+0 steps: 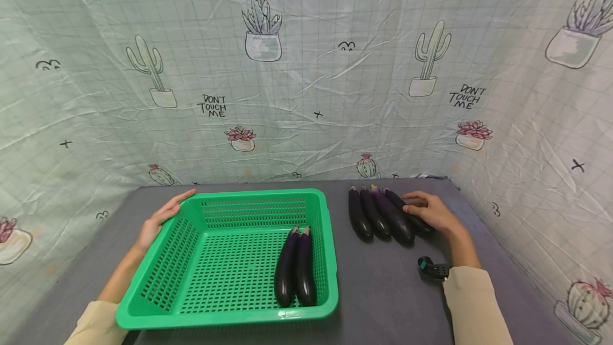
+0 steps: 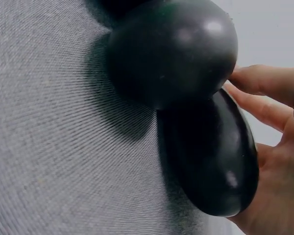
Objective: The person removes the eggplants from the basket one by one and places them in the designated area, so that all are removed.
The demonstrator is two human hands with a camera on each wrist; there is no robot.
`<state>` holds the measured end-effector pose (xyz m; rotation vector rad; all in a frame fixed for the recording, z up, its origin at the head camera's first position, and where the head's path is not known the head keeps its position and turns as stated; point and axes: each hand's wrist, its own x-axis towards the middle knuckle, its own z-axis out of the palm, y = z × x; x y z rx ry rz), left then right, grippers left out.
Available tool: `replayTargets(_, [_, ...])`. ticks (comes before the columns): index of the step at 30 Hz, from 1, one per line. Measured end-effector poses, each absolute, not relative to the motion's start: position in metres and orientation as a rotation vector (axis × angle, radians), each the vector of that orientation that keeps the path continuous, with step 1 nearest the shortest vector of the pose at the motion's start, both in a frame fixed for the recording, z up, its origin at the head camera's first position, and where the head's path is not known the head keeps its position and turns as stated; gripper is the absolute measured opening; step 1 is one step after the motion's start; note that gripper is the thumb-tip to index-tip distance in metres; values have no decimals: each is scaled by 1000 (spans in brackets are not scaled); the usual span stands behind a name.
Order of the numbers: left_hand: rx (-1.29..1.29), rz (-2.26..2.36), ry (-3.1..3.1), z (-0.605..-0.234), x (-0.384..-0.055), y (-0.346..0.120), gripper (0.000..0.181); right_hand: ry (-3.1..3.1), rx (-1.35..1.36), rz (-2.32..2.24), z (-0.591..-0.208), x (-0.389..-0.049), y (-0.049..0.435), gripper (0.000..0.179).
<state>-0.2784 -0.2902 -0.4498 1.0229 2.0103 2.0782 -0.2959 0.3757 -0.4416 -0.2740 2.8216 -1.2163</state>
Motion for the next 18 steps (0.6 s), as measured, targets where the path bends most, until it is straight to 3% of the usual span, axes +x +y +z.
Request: replayTargets(18, [1002,2033,2140,-448,-277,-290,51,2903,-350,-1298,-395,-281,353,51])
